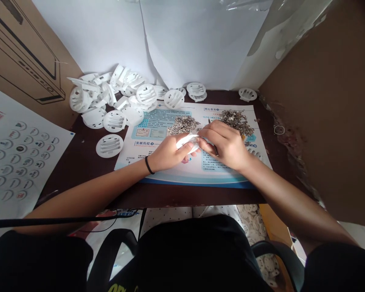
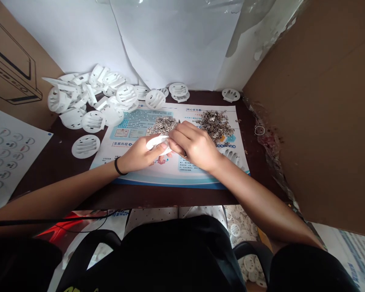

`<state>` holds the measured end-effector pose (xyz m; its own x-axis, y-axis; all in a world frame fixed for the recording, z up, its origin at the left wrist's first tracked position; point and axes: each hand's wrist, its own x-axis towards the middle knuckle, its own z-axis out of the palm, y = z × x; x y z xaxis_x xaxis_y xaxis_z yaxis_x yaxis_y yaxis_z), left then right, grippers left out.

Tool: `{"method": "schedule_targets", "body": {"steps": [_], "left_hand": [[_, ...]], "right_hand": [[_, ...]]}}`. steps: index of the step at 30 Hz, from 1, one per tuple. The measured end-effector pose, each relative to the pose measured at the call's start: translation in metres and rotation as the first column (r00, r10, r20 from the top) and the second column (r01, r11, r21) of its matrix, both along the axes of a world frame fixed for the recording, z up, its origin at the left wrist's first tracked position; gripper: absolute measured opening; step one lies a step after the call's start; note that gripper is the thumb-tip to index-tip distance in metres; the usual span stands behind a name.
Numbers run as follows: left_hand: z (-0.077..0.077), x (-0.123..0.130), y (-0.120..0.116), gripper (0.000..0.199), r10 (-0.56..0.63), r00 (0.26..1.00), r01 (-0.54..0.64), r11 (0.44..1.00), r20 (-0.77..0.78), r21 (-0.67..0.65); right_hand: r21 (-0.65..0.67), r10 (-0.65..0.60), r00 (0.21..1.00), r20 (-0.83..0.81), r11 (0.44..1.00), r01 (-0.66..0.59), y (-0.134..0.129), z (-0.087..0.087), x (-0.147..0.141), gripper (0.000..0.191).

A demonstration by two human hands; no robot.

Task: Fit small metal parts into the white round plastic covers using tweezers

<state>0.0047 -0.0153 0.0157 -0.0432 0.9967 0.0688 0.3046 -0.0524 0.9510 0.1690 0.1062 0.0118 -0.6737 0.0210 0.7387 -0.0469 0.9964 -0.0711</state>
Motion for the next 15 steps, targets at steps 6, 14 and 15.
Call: {"method": "schedule_targets", "body": {"steps": [6, 14, 15], "left_hand": [[0.0006, -0.0014, 0.0011, 0.023, -0.038, 0.995, 0.028, 0.994, -0.092, -0.110], [-0.0010, -0.0022, 0.0026, 0.028, -0.082, 0.980, 0.061, 0.991, -0.180, -0.120], [-0.0008, -0.0018, 0.0029, 0.028, -0.085, 0.978, 0.061, 0.990, -0.192, -0.128]], "right_hand": [[-0.142, -0.003, 0.999, 0.038, 0.990, 0.008, -0.0046, 0.0033, -0.0008, 0.015], [-0.220, -0.028, 0.987, 0.156, 0.974, 0.062, -0.0071, 0.0046, -0.0007, 0.017], [-0.224, -0.034, 0.985, 0.169, 0.972, 0.072, -0.0075, 0.0046, -0.0010, 0.018]]}}
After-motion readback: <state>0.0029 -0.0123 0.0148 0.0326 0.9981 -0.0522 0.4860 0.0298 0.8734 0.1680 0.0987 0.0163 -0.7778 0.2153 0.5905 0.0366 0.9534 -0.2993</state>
